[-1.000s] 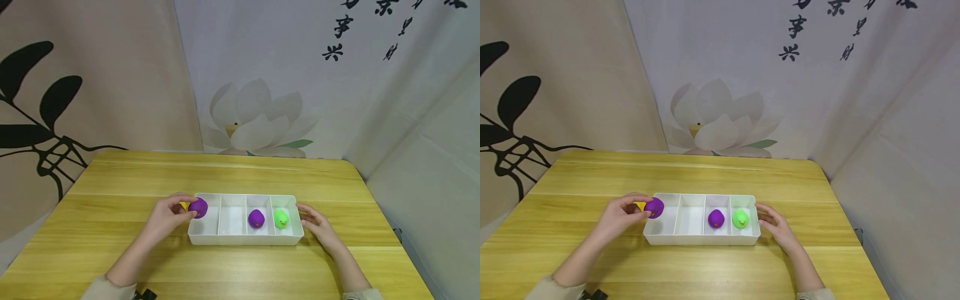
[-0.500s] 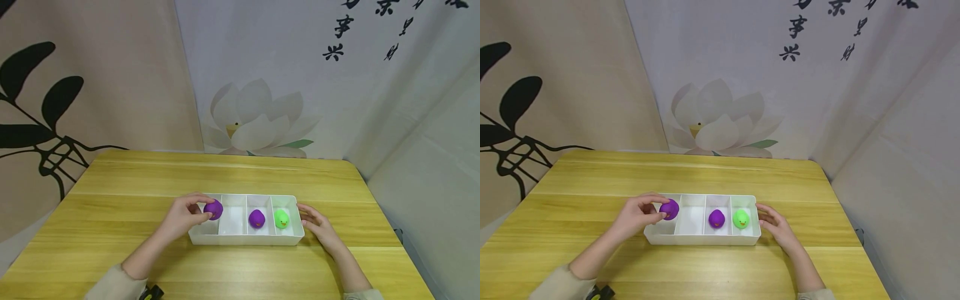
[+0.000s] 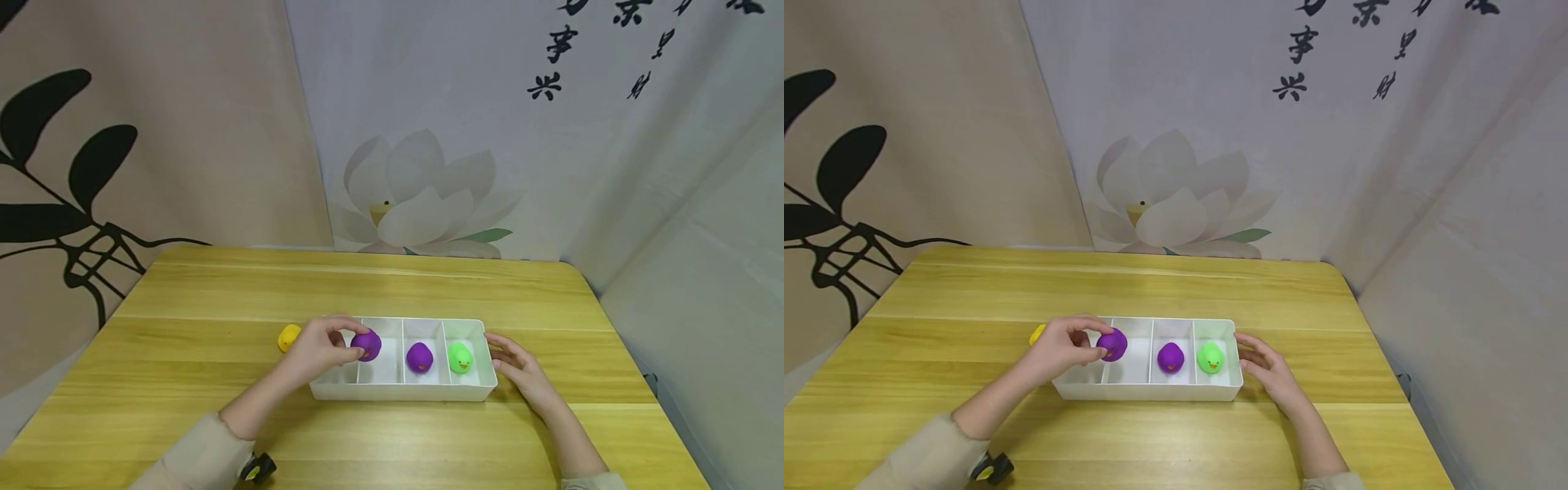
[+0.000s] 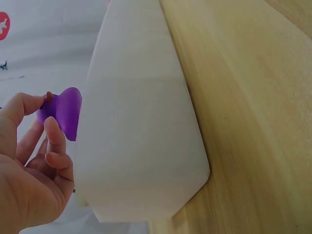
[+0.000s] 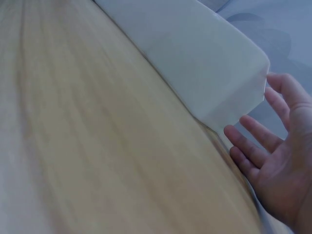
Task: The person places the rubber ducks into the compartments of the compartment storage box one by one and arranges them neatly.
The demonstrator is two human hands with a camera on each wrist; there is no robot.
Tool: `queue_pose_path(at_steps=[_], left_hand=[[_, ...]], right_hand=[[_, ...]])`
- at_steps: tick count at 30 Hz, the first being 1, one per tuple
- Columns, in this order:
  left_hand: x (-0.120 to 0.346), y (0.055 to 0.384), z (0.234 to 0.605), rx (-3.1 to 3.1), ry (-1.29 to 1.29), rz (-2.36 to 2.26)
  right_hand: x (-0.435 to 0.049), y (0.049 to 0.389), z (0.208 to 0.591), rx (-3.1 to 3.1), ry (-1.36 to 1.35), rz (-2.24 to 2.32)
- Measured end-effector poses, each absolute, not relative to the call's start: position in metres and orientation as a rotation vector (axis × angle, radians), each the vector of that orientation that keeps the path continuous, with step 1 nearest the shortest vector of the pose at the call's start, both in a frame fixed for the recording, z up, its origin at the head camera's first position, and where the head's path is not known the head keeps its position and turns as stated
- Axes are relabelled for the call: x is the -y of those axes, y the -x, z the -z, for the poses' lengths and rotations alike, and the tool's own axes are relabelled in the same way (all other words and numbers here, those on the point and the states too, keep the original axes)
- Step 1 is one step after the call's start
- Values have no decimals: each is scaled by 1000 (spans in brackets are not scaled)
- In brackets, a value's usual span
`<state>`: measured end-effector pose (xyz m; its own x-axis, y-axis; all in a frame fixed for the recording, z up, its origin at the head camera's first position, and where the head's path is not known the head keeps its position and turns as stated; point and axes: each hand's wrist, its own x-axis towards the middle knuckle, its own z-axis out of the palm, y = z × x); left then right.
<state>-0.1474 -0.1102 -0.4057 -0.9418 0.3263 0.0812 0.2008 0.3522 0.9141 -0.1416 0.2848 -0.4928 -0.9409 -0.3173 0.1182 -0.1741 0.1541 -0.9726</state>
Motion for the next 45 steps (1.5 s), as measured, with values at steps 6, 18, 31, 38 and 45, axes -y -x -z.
queue_pose_path(at_steps=[6, 18, 31, 38, 45], left_hand=[[106, 154, 408, -2440, -532, -1623], [101, 165, 418, -2427, -639, -1541], [98, 171, 427, -2444, -697, -1474], [95, 173, 432, -2494, -747, -1399], [92, 173, 434, -2549, -752, -1336]], right_hand=[[-284, 141, 492, -2295, 470, 1922], [-284, 141, 491, -2292, 483, 1913], [-284, 141, 490, -2282, 469, 1910], [-284, 141, 490, -2290, 475, 1906], [-285, 141, 493, -2277, 458, 1923]])
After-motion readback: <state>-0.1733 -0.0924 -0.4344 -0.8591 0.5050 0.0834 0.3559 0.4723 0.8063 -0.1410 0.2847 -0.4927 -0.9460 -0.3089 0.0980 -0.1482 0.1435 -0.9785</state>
